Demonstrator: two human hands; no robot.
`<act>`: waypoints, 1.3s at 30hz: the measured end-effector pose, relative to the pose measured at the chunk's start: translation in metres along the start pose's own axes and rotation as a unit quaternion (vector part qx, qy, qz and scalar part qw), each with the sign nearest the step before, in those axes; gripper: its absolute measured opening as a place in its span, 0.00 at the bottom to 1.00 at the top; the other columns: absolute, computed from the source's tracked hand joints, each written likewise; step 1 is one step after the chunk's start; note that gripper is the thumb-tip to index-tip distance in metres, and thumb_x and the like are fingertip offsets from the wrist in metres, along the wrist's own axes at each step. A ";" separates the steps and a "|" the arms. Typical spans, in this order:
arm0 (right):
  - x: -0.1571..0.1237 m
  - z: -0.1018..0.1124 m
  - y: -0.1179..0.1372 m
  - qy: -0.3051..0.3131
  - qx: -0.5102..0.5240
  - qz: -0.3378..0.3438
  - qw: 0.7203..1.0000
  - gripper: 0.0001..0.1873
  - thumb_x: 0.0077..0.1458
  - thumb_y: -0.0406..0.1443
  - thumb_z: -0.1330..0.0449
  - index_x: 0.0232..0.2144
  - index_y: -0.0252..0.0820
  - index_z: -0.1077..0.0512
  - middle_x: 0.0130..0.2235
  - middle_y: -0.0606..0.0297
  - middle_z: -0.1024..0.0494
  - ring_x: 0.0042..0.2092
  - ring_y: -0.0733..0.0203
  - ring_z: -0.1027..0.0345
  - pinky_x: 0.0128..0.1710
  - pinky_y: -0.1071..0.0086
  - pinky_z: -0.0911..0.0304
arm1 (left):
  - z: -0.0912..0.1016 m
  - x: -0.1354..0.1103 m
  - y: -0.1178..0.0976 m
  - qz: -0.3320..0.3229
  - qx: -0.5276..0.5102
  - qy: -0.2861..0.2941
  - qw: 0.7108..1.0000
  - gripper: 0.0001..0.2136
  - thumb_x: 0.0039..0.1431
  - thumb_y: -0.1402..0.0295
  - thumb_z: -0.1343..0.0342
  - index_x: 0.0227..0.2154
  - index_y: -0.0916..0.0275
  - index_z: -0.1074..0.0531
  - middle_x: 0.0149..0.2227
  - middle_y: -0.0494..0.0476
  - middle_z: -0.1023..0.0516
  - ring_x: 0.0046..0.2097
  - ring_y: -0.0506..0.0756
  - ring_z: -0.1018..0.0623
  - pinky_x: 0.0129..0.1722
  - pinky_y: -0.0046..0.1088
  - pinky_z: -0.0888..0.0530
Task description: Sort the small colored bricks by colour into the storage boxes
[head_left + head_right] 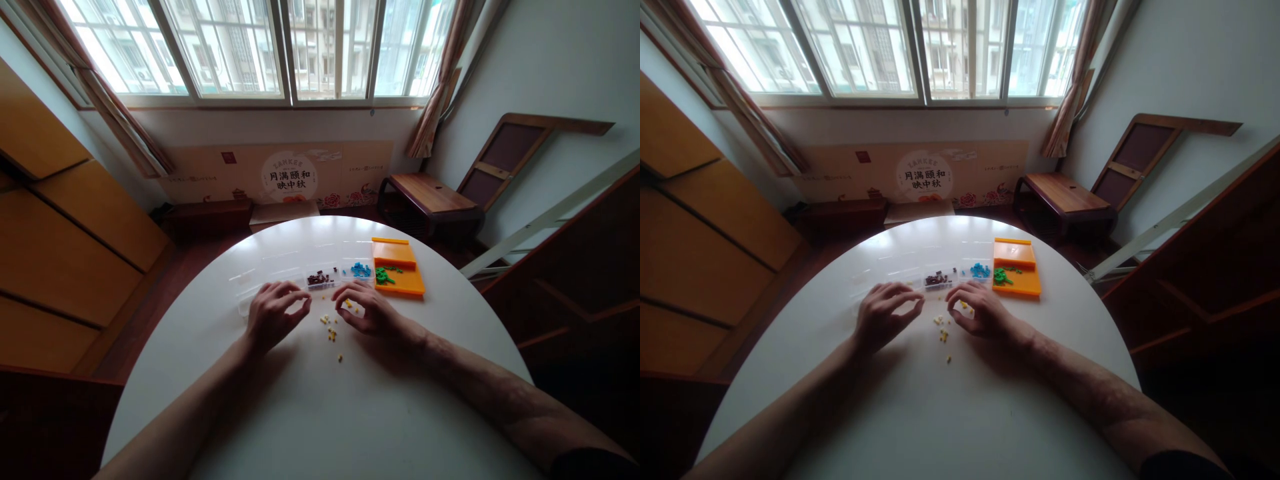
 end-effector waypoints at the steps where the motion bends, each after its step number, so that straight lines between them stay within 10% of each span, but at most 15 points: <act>1: -0.001 0.000 -0.001 0.002 -0.002 -0.001 1.000 0.04 0.68 0.32 0.37 0.40 0.47 0.25 0.49 0.59 0.16 0.51 0.52 0.22 0.56 0.54 0.28 | 0.001 0.000 0.006 0.024 0.016 -0.005 1.000 0.05 0.69 0.67 0.35 0.36 0.55 0.16 0.37 0.52 0.14 0.37 0.54 0.17 0.42 0.35 0.26; 13: -0.006 0.000 -0.008 -0.012 0.003 -0.016 1.000 0.05 0.67 0.31 0.36 0.41 0.47 0.26 0.49 0.60 0.16 0.51 0.52 0.23 0.58 0.54 0.29 | 0.003 -0.008 0.032 0.123 0.080 -0.017 0.989 0.05 0.69 0.67 0.36 0.36 0.57 0.16 0.36 0.52 0.15 0.34 0.55 0.20 0.45 0.38 0.27; 23: -0.008 0.005 -0.017 -0.021 -0.024 -0.044 0.998 0.04 0.68 0.31 0.37 0.41 0.46 0.24 0.48 0.60 0.17 0.52 0.52 0.23 0.57 0.54 0.29 | -0.007 -0.011 0.007 -0.068 -0.115 0.108 0.985 0.05 0.71 0.65 0.35 0.45 0.55 0.16 0.42 0.57 0.16 0.42 0.56 0.18 0.43 0.34 0.21; 32: -0.005 0.005 -0.012 -0.012 -0.033 -0.048 0.998 0.05 0.68 0.31 0.36 0.41 0.47 0.24 0.48 0.60 0.17 0.51 0.52 0.23 0.57 0.54 0.30 | -0.016 -0.013 0.001 -0.058 -0.142 0.213 0.965 0.08 0.75 0.65 0.41 0.43 0.53 0.16 0.43 0.56 0.17 0.42 0.55 0.19 0.43 0.32 0.24; 39: -0.007 0.004 -0.015 -0.007 -0.030 -0.045 0.999 0.05 0.67 0.30 0.36 0.42 0.47 0.23 0.49 0.60 0.17 0.52 0.52 0.23 0.58 0.53 0.29 | -0.017 -0.014 0.004 -0.045 -0.101 0.173 0.979 0.08 0.75 0.67 0.42 0.40 0.58 0.20 0.43 0.58 0.17 0.44 0.57 0.19 0.47 0.36 0.24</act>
Point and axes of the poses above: each hand's wrist, its own x-axis towards the middle knuckle, its own z-axis out of the back of the hand, y = z × x, the point moved 3 cm from there along x, towards the middle knuckle
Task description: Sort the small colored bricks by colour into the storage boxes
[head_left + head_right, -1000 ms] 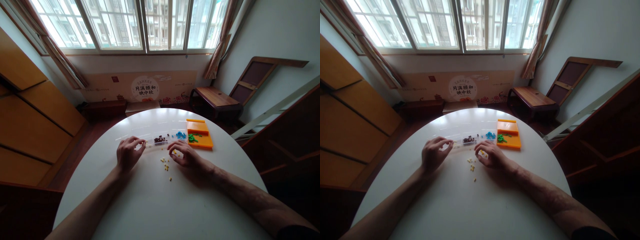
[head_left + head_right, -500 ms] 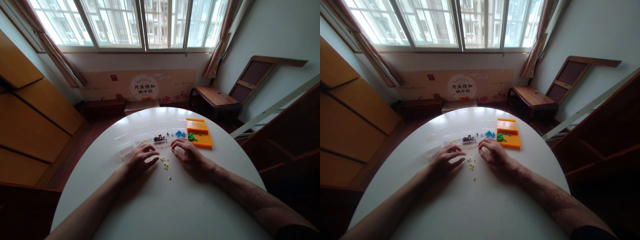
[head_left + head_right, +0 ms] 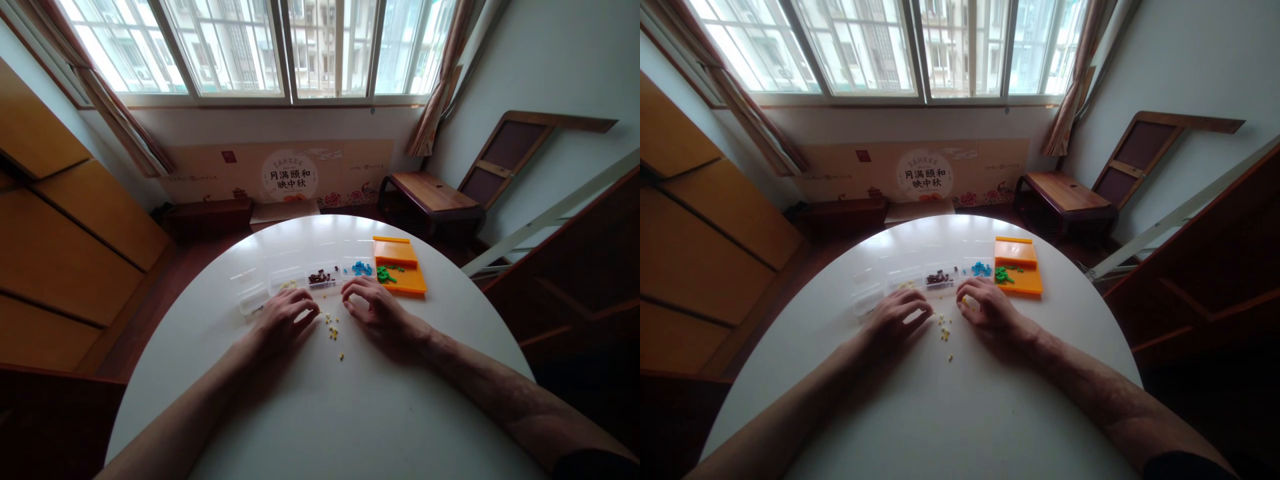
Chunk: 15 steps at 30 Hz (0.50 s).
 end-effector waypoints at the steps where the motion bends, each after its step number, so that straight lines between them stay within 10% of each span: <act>1: -0.001 -0.001 0.000 0.003 -0.001 0.004 1.000 0.05 0.67 0.31 0.35 0.42 0.47 0.23 0.49 0.60 0.17 0.52 0.52 0.24 0.58 0.53 0.29 | 0.001 0.000 0.000 0.001 0.006 -0.008 1.000 0.08 0.75 0.67 0.42 0.40 0.58 0.20 0.43 0.58 0.17 0.44 0.57 0.19 0.47 0.36 0.24; 15: 0.001 -0.004 0.020 0.102 -0.075 0.116 0.985 0.12 0.74 0.35 0.38 0.54 0.54 0.20 0.58 0.63 0.17 0.57 0.56 0.24 0.60 0.57 0.29 | 0.038 -0.003 0.030 0.194 0.131 -0.097 0.967 0.10 0.75 0.64 0.43 0.38 0.59 0.20 0.40 0.57 0.18 0.42 0.59 0.19 0.47 0.37 0.26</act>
Point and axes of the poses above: each hand's wrist, its own x-axis towards the middle knuckle, its own z-axis out of the back of the hand, y = z × x, the point moved 3 cm from there along x, towards the middle knuckle
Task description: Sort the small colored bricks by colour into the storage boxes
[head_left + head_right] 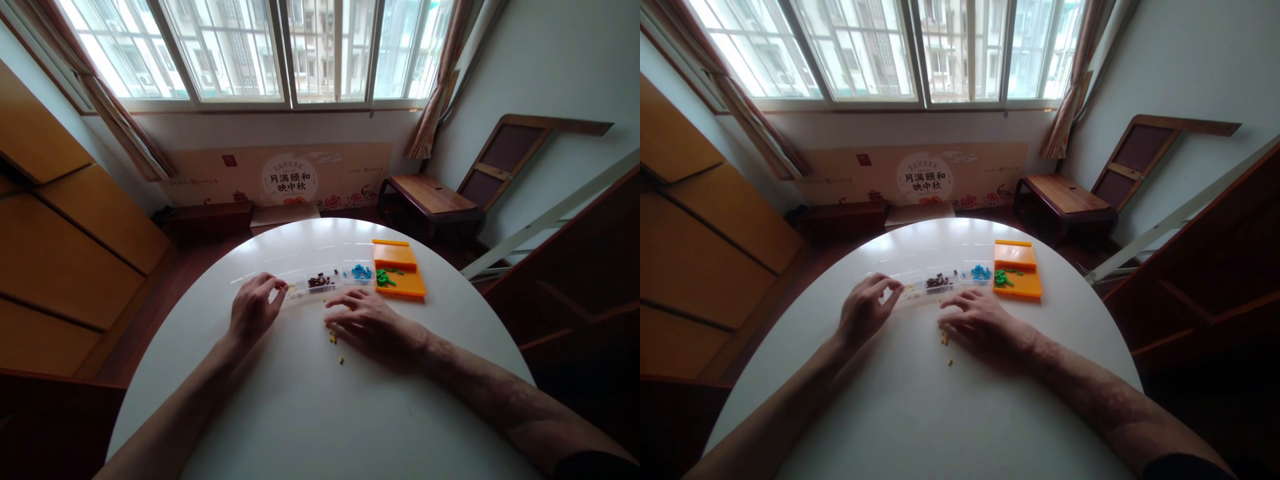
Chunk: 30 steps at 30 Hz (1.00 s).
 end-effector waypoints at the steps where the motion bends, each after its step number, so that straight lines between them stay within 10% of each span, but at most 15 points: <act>1: 0.000 0.000 0.000 -0.004 0.002 -0.004 1.000 0.11 0.73 0.36 0.37 0.53 0.54 0.19 0.58 0.63 0.17 0.57 0.56 0.24 0.60 0.57 0.30 | 0.000 0.000 0.001 0.007 0.006 0.003 1.000 0.10 0.75 0.64 0.43 0.38 0.59 0.20 0.40 0.57 0.18 0.42 0.59 0.20 0.47 0.37 0.26; 30: -0.004 -0.008 -0.014 -0.024 0.033 -0.015 0.999 0.08 0.74 0.35 0.39 0.46 0.48 0.19 0.48 0.63 0.13 0.50 0.56 0.23 0.58 0.56 0.30 | 0.001 -0.002 -0.005 -0.001 0.022 -0.026 0.999 0.11 0.73 0.63 0.42 0.35 0.58 0.20 0.38 0.56 0.17 0.41 0.60 0.20 0.47 0.40 0.26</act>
Point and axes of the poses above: each hand's wrist, its own x-axis towards the middle knuckle, its own z-axis out of the back of the hand, y = z × x, the point moved 3 cm from there along x, towards the middle knuckle
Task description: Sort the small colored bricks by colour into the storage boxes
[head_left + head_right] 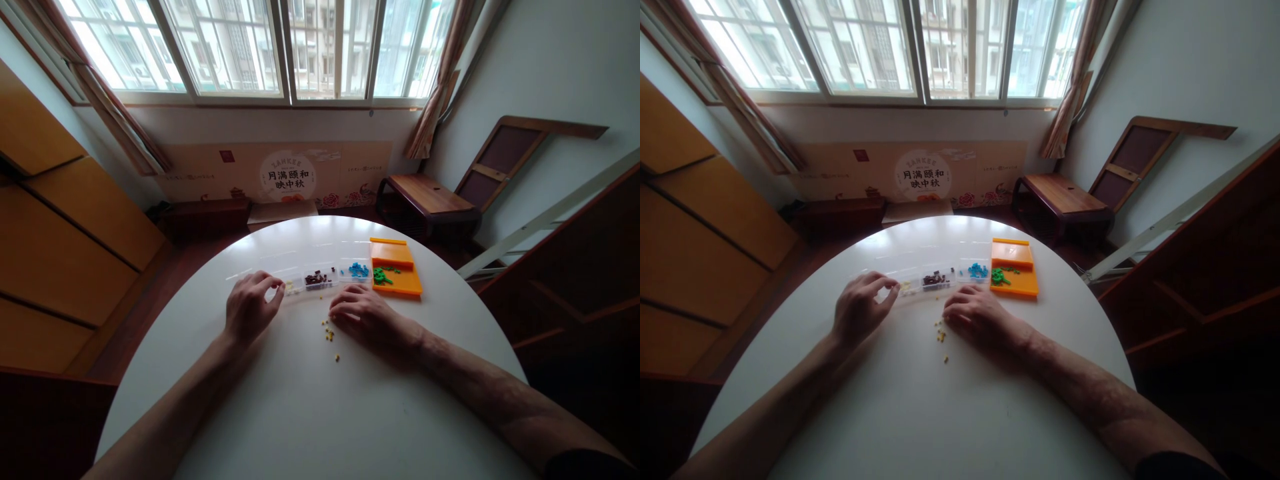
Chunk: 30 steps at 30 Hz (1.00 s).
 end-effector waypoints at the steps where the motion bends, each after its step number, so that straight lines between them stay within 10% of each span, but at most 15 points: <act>1: 0.000 0.000 -0.001 0.000 -0.003 -0.001 1.000 0.07 0.74 0.36 0.39 0.46 0.48 0.19 0.48 0.63 0.13 0.50 0.56 0.23 0.58 0.56 0.30 | 0.000 0.000 -0.003 -0.008 -0.008 0.000 1.000 0.11 0.73 0.63 0.42 0.34 0.58 0.20 0.38 0.56 0.17 0.41 0.60 0.19 0.47 0.39 0.26; 30: 0.010 -0.002 0.002 -0.070 0.008 0.020 0.997 0.06 0.73 0.41 0.35 0.43 0.47 0.23 0.43 0.63 0.14 0.46 0.55 0.23 0.52 0.58 0.30 | -0.024 -0.012 -0.067 -0.162 -0.187 0.063 0.967 0.08 0.73 0.58 0.36 0.39 0.54 0.16 0.38 0.53 0.13 0.39 0.55 0.16 0.44 0.36 0.24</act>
Point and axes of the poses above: each hand's wrist, its own x-axis towards the middle knuckle, its own z-axis out of the back of the hand, y = z × x, the point moved 3 cm from there along x, towards the middle knuckle
